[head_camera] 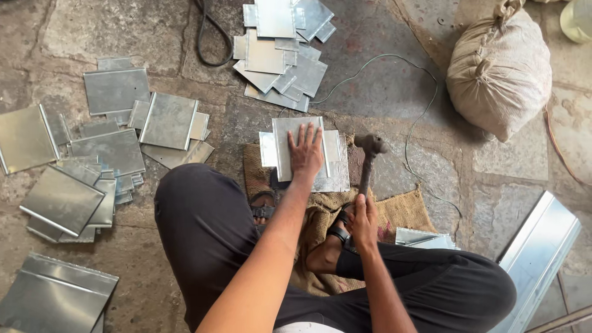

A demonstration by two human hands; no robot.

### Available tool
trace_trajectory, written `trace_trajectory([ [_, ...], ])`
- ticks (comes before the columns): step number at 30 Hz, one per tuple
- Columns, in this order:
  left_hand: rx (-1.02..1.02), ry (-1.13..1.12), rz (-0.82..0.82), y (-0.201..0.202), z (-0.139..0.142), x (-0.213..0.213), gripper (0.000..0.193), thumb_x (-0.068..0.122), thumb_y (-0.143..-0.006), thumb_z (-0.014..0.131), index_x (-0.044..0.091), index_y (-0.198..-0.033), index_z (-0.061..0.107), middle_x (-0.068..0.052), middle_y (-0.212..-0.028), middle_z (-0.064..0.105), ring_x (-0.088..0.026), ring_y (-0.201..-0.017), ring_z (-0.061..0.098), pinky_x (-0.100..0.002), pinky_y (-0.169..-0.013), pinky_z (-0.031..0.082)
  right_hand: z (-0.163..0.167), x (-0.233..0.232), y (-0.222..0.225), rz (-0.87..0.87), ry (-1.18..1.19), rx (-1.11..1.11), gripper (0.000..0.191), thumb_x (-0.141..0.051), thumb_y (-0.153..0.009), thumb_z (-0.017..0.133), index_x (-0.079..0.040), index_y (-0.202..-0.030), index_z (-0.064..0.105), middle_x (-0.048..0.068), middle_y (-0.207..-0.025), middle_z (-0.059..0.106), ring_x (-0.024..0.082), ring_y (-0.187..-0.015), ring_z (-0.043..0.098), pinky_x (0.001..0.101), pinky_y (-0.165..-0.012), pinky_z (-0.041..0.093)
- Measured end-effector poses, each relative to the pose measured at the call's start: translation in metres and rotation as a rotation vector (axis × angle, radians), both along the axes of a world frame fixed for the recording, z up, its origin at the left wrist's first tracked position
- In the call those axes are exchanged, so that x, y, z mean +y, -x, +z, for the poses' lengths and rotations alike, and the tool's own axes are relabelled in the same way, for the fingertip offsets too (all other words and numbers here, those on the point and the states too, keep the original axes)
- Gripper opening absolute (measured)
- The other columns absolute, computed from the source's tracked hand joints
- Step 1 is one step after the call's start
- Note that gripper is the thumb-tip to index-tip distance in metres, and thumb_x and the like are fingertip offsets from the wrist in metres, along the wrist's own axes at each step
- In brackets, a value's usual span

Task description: The person flattens various metal sheets by hand using a hammer against a solid block on the floor, then sorts them into a stack.

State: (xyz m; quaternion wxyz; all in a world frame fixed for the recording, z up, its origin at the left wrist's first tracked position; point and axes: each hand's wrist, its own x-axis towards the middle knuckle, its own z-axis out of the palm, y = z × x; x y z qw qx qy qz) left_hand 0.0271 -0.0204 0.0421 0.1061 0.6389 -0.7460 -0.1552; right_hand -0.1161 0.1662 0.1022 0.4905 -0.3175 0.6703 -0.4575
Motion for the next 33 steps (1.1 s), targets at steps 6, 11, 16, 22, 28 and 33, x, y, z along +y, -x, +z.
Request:
trace_trajectory([
  [6,0.273,0.192,0.147,-0.002,-0.016,0.008,0.038,-0.011,-0.093,0.051,0.008,-0.122,0.068,-0.020,-0.155,0.053,-0.039,-0.148,0.048,-0.041,-0.126,0.042,-0.033,0.004,0.014,0.185,-0.223,0.171,0.035,-0.040,-0.109,0.044,-0.012,-0.089,0.052,-0.007,-0.060,0.045,0.005,-0.045,0.040,0.0243,-0.038,0.033],
  [11,0.462,0.143,0.047,-0.019,-0.010,0.008,0.030,-0.004,-0.094,0.055,0.008,-0.115,0.072,-0.019,-0.142,0.060,-0.038,-0.139,0.054,-0.046,-0.120,0.047,-0.064,0.004,0.015,0.155,-0.277,0.161,0.046,-0.047,-0.107,0.042,-0.009,-0.084,0.051,-0.002,-0.056,0.042,0.011,-0.043,0.038,0.0287,-0.039,0.032],
  [16,0.154,0.114,-0.148,-0.038,0.003,0.019,0.039,-0.002,-0.093,0.056,0.019,-0.122,0.071,-0.011,-0.147,0.058,-0.027,-0.142,0.050,-0.049,-0.127,0.027,-0.073,0.007,0.014,0.209,-0.437,0.279,0.048,-0.052,-0.104,0.042,-0.012,-0.084,0.059,-0.003,-0.056,0.050,0.012,-0.047,0.048,0.0297,-0.042,0.041],
  [22,0.103,0.114,-0.118,-0.037,-0.002,0.021,0.047,0.002,-0.093,0.059,0.026,-0.132,0.065,-0.006,-0.157,0.048,-0.028,-0.149,0.040,-0.050,-0.128,0.017,-0.055,0.013,0.010,0.128,-0.295,0.222,0.055,-0.056,-0.104,0.041,-0.010,-0.077,0.055,-0.003,-0.059,0.046,0.011,-0.046,0.038,0.0302,-0.039,0.031],
  [28,0.035,0.161,-0.058,-0.039,-0.022,0.015,0.068,0.026,-0.097,0.051,0.013,-0.161,0.032,-0.013,-0.167,0.026,-0.029,-0.154,0.024,-0.051,-0.126,0.007,0.044,0.025,0.035,0.090,0.476,-0.089,0.056,-0.063,-0.107,0.039,-0.016,-0.080,0.049,-0.004,-0.060,0.040,0.009,-0.045,0.034,0.0271,-0.037,0.028],
  [33,-0.040,0.000,-0.036,-0.036,-0.031,0.014,0.064,0.033,-0.103,0.041,0.012,-0.162,0.026,-0.008,-0.171,0.019,-0.024,-0.158,0.015,-0.050,-0.129,0.002,0.058,0.031,0.055,-0.003,1.023,0.064,0.065,-0.079,-0.094,0.037,-0.015,-0.087,0.050,-0.001,-0.058,0.047,0.007,-0.044,0.037,0.0260,-0.041,0.035],
])
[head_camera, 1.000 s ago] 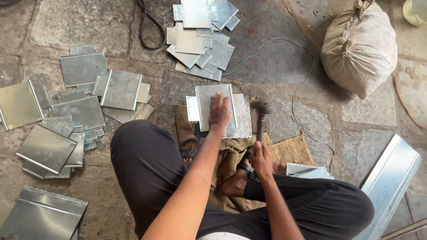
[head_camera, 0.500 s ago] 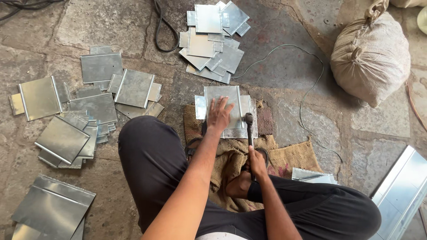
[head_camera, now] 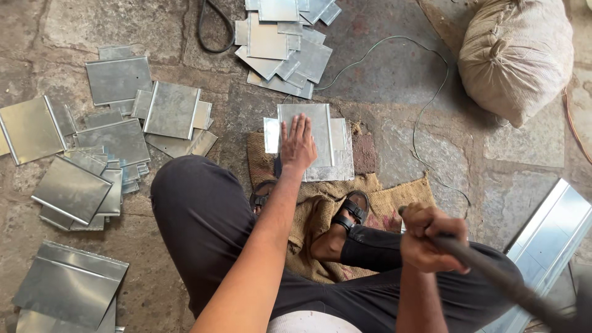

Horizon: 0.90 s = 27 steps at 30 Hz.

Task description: The person flattens various metal sheets by hand using a hammer against a solid block on the floor, then sorts them into a stack.

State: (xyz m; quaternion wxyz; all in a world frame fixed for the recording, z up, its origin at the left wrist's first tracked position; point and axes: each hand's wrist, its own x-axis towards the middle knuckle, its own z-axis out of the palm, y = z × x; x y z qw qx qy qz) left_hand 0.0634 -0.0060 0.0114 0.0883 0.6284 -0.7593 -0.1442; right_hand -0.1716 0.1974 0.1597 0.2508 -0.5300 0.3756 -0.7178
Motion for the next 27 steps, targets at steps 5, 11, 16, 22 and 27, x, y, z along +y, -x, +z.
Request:
trace_trajectory([
  [5,-0.035,-0.004,-0.021,0.000,0.000,0.003,0.062,0.032,-0.103,0.038,0.012,-0.161,0.028,-0.006,-0.171,0.020,-0.024,-0.158,0.016,-0.050,-0.128,0.002,-0.094,0.013,-0.040,-0.079,-0.627,0.396,0.052,-0.058,-0.104,0.043,-0.012,-0.082,0.055,0.000,-0.062,0.053,0.008,-0.055,0.047,0.0263,-0.049,0.040],
  [11,-0.022,0.039,0.001,-0.001,0.004,0.003,0.061,0.031,-0.103,0.039,0.013,-0.161,0.030,-0.004,-0.170,0.024,-0.021,-0.156,0.021,-0.050,-0.129,0.004,-0.069,0.015,-0.055,-0.079,-1.192,0.072,0.049,-0.051,-0.105,0.043,-0.014,-0.076,0.054,-0.003,-0.059,0.046,0.009,-0.046,0.039,0.0282,-0.039,0.032],
  [16,0.007,0.019,0.003,0.001,0.002,0.006,0.062,0.030,-0.101,0.041,0.013,-0.160,0.032,-0.003,-0.169,0.025,-0.021,-0.156,0.023,-0.050,-0.128,0.005,0.037,0.008,-0.012,0.052,-0.600,-0.178,0.050,-0.066,-0.101,0.050,-0.018,-0.089,0.049,-0.005,-0.060,0.038,0.007,-0.045,0.032,0.0274,-0.035,0.026],
  [22,0.029,0.032,0.001,0.002,-0.002,0.007,0.061,0.030,-0.102,0.041,0.012,-0.159,0.033,-0.004,-0.169,0.027,-0.022,-0.156,0.023,-0.050,-0.129,0.005,-0.021,0.010,0.003,-0.042,-0.084,0.082,0.056,-0.068,-0.104,0.045,-0.014,-0.092,0.053,-0.004,-0.067,0.047,0.006,-0.055,0.043,0.0246,-0.047,0.037],
  [27,0.022,0.047,-0.008,0.002,-0.001,0.011,0.061,0.028,-0.101,0.041,0.011,-0.160,0.033,-0.006,-0.168,0.027,-0.025,-0.156,0.024,-0.051,-0.128,0.006,-0.119,0.029,-0.035,0.086,-0.849,0.545,0.052,-0.055,-0.113,0.045,-0.011,-0.092,0.060,-0.003,-0.081,0.060,0.006,-0.077,0.056,0.0230,-0.068,0.048],
])
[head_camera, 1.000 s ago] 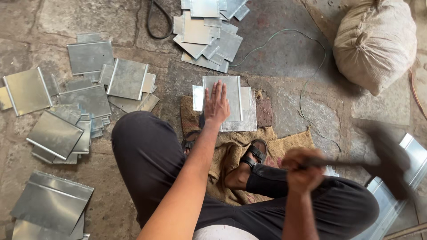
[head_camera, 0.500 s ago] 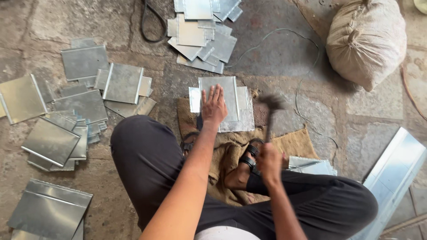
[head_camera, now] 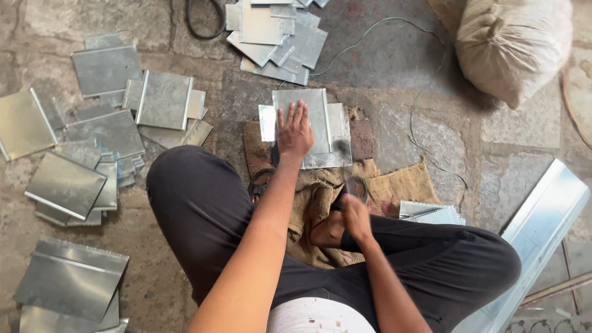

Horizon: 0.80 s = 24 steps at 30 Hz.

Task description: The person flattens various metal sheets by hand using a hammer against a solid block on the floor, then sorts them into a stack.

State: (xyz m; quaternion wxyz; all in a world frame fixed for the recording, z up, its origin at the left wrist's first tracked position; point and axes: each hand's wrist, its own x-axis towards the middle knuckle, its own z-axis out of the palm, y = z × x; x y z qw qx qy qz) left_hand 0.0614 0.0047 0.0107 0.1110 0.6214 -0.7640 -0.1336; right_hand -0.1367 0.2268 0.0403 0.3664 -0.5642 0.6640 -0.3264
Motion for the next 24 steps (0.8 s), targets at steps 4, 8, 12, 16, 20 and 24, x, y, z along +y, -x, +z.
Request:
trace_trajectory([
  [4,-0.017,0.032,0.030,0.001,0.000,0.000,0.059,0.027,-0.104,0.042,0.012,-0.160,0.033,-0.005,-0.169,0.028,-0.024,-0.156,0.025,-0.051,-0.130,0.007,0.036,-0.015,0.000,-0.225,-0.286,-0.127,0.056,-0.059,-0.103,0.043,-0.013,-0.073,0.054,-0.003,-0.061,0.048,0.008,-0.050,0.044,0.0285,-0.042,0.037],
  [8,-0.012,0.002,0.001,0.001,-0.001,-0.003,0.062,0.028,-0.100,0.044,0.012,-0.159,0.033,-0.004,-0.169,0.027,-0.024,-0.156,0.024,-0.050,-0.128,0.008,0.137,-0.024,0.009,-0.324,-0.077,-0.248,0.058,-0.064,-0.103,0.038,-0.015,-0.074,0.047,-0.003,-0.057,0.044,0.009,-0.040,0.038,0.0300,-0.032,0.031],
  [12,-0.003,-0.008,0.000,0.002,-0.002,-0.002,0.063,0.028,-0.100,0.045,0.013,-0.159,0.033,-0.004,-0.169,0.027,-0.023,-0.156,0.024,-0.050,-0.128,0.008,0.179,-0.027,0.024,-0.118,0.642,-0.647,0.063,-0.077,-0.098,0.045,-0.014,-0.091,0.043,-0.001,-0.056,0.037,0.006,-0.040,0.033,0.0267,-0.034,0.030],
  [16,0.006,0.012,0.004,0.004,-0.003,0.001,0.064,0.026,-0.098,0.046,0.012,-0.159,0.033,-0.004,-0.168,0.028,-0.022,-0.156,0.025,-0.049,-0.129,0.008,0.103,-0.035,0.026,-0.165,0.828,-0.496,0.060,-0.074,-0.098,0.040,-0.015,-0.087,0.047,-0.001,-0.055,0.039,0.008,-0.042,0.036,0.0293,-0.039,0.031],
  [20,-0.014,0.013,0.026,0.006,-0.004,0.002,0.063,0.020,-0.099,0.046,0.014,-0.160,0.034,-0.001,-0.169,0.029,-0.021,-0.157,0.026,-0.048,-0.131,0.007,0.003,-0.027,0.008,-0.074,0.117,0.095,0.059,-0.068,-0.099,0.035,-0.016,-0.078,0.051,-0.001,-0.051,0.044,0.011,-0.041,0.042,0.0317,-0.040,0.034],
  [24,-0.071,0.123,0.028,0.006,-0.004,-0.001,0.060,0.016,-0.104,0.045,0.013,-0.163,0.034,-0.004,-0.170,0.029,-0.025,-0.157,0.026,-0.051,-0.132,0.007,0.015,-0.029,0.018,-0.119,-0.262,0.267,0.061,-0.062,-0.100,0.029,-0.016,-0.069,0.055,-0.001,-0.048,0.048,0.014,-0.041,0.048,0.0342,-0.042,0.037],
])
